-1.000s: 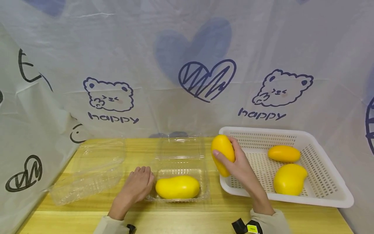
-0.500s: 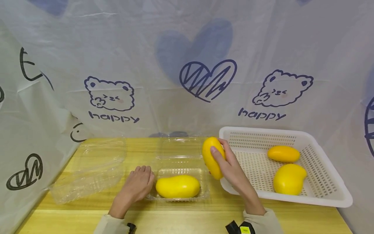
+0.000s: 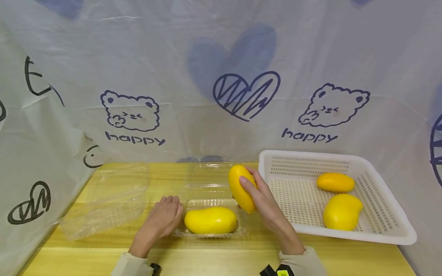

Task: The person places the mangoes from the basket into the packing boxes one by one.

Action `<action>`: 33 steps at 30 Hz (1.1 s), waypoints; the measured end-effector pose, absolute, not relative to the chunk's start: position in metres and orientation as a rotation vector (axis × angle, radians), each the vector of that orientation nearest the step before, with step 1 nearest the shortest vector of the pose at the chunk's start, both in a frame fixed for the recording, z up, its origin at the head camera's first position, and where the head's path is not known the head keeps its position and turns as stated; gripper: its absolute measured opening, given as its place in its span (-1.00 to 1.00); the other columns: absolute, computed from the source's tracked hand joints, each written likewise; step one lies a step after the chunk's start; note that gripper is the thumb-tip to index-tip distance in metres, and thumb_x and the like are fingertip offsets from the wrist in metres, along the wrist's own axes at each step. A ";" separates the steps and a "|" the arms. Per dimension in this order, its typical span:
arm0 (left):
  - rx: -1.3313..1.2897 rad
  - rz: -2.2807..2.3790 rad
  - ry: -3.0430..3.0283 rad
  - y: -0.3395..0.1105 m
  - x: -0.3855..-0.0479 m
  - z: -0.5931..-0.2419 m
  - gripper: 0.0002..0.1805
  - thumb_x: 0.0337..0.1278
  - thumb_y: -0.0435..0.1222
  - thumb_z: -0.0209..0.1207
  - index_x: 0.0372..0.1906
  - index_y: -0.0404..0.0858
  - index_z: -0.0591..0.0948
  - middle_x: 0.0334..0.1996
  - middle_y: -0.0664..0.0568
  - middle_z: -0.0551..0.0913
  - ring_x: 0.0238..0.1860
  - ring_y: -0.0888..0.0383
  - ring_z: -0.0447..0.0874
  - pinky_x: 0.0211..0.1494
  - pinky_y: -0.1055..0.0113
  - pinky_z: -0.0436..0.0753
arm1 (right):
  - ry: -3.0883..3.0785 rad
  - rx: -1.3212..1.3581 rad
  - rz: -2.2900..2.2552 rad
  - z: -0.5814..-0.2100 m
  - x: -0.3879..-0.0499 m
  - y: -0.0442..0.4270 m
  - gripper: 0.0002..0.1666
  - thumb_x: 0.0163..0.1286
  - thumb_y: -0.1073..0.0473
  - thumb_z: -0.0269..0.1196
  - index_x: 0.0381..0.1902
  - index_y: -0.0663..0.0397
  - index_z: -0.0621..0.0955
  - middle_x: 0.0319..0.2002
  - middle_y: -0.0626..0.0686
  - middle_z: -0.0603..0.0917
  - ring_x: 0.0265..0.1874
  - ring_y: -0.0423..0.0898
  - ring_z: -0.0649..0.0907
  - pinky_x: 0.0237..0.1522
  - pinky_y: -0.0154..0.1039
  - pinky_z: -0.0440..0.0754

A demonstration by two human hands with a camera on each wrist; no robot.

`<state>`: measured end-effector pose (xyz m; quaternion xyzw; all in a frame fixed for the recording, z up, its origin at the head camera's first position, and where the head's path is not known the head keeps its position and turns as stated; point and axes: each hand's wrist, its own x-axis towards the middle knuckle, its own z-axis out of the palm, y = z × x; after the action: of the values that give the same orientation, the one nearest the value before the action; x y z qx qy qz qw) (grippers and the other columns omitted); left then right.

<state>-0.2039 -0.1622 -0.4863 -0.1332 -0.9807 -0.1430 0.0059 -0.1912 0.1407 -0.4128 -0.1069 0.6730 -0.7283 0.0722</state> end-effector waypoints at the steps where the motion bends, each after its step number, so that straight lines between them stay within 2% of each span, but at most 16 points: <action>1: -0.417 -0.446 -3.069 -0.162 -0.204 -0.486 -0.71 0.57 -0.24 -0.19 -0.33 -0.28 0.39 -0.38 -0.08 0.42 -0.31 -0.03 0.33 -0.18 0.07 0.41 | 2.000 -0.333 -2.186 -0.413 -0.191 0.139 -0.45 0.65 0.02 -0.04 0.44 0.14 0.22 -0.09 0.24 0.51 -0.25 0.04 0.63 -0.30 -0.18 0.67; 6: -0.413 -0.449 -3.072 -0.162 -0.202 -0.485 -0.71 0.57 -0.24 -0.19 -0.33 -0.28 0.39 -0.39 -0.09 0.42 -0.32 -0.03 0.33 -0.17 0.07 0.41 | 1.912 -0.409 -2.153 -0.417 -0.192 0.133 -0.41 0.65 0.05 -0.17 0.50 0.16 0.13 0.01 0.30 0.46 -0.17 0.14 0.66 -0.26 -0.14 0.68; 9: -0.413 -0.448 -3.077 -0.162 -0.202 -0.484 -0.70 0.58 -0.24 -0.19 -0.33 -0.29 0.39 -0.39 -0.09 0.42 -0.32 -0.04 0.33 -0.17 0.07 0.41 | 1.900 -0.427 -2.133 -0.419 -0.192 0.129 -0.38 0.65 0.05 -0.22 0.55 0.14 0.07 0.09 0.31 0.41 -0.10 0.11 0.61 -0.15 -0.09 0.67; 11: -0.413 -0.445 -3.084 -0.162 -0.203 -0.485 -0.70 0.58 -0.23 -0.19 -0.33 -0.29 0.38 -0.39 -0.09 0.41 -0.32 -0.04 0.32 -0.18 0.08 0.39 | 1.923 -0.423 -2.123 -0.420 -0.191 0.126 -0.36 0.65 0.06 -0.18 0.57 0.14 0.07 0.17 0.33 0.38 -0.06 0.08 0.57 -0.10 -0.11 0.65; 15: -0.415 -0.449 -3.083 -0.162 -0.202 -0.484 -0.71 0.57 -0.24 -0.19 -0.34 -0.28 0.37 -0.40 -0.08 0.38 -0.33 -0.03 0.30 -0.20 0.09 0.38 | 2.045 -0.363 -2.080 -0.423 -0.192 0.118 -0.31 0.61 0.04 0.03 0.57 0.14 0.18 0.27 0.32 0.40 -0.01 0.02 0.54 -0.01 -0.20 0.60; 19: -0.425 -0.446 -3.081 -0.162 -0.202 -0.482 -0.73 0.56 -0.26 -0.18 -0.33 -0.28 0.37 -0.40 -0.08 0.39 -0.34 -0.03 0.29 -0.21 0.09 0.38 | 2.157 -0.318 -2.021 -0.426 -0.194 0.113 -0.30 0.54 0.00 0.17 0.51 0.11 0.30 0.22 0.28 0.48 -0.03 0.04 0.57 0.00 -0.18 0.60; 24: -0.431 -0.447 -3.083 -0.162 -0.202 -0.482 -0.72 0.57 -0.25 -0.19 -0.33 -0.29 0.37 -0.40 -0.08 0.38 -0.34 -0.03 0.29 -0.21 0.10 0.38 | 2.139 -0.296 -2.019 -0.425 -0.197 0.105 -0.31 0.49 -0.02 0.25 0.48 0.03 0.34 0.18 0.30 0.51 -0.10 0.09 0.68 -0.04 -0.09 0.68; 27: -0.431 -0.449 -3.080 -0.162 -0.202 -0.483 -0.72 0.57 -0.25 -0.19 -0.34 -0.28 0.36 -0.42 -0.08 0.36 -0.35 -0.03 0.28 -0.22 0.11 0.37 | 2.181 -0.276 -1.971 -0.424 -0.201 0.101 -0.29 0.50 -0.06 0.24 0.49 -0.01 0.33 0.19 0.27 0.51 -0.11 0.07 0.69 -0.02 -0.11 0.66; 33: -0.433 -0.448 -3.080 -0.162 -0.202 -0.483 -0.71 0.57 -0.25 -0.20 -0.34 -0.28 0.36 -0.42 -0.08 0.36 -0.35 -0.03 0.28 -0.22 0.12 0.36 | 2.287 -0.327 -1.828 -0.421 -0.208 0.093 -0.34 0.57 0.01 0.07 0.53 0.07 0.27 0.27 0.25 0.45 0.01 0.07 0.53 0.05 -0.10 0.49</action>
<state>-0.2018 -0.1624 -0.4832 -0.1378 -0.9802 -0.1425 -0.0005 -0.2082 0.0929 -0.4205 -0.1105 0.7726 -0.6175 0.0979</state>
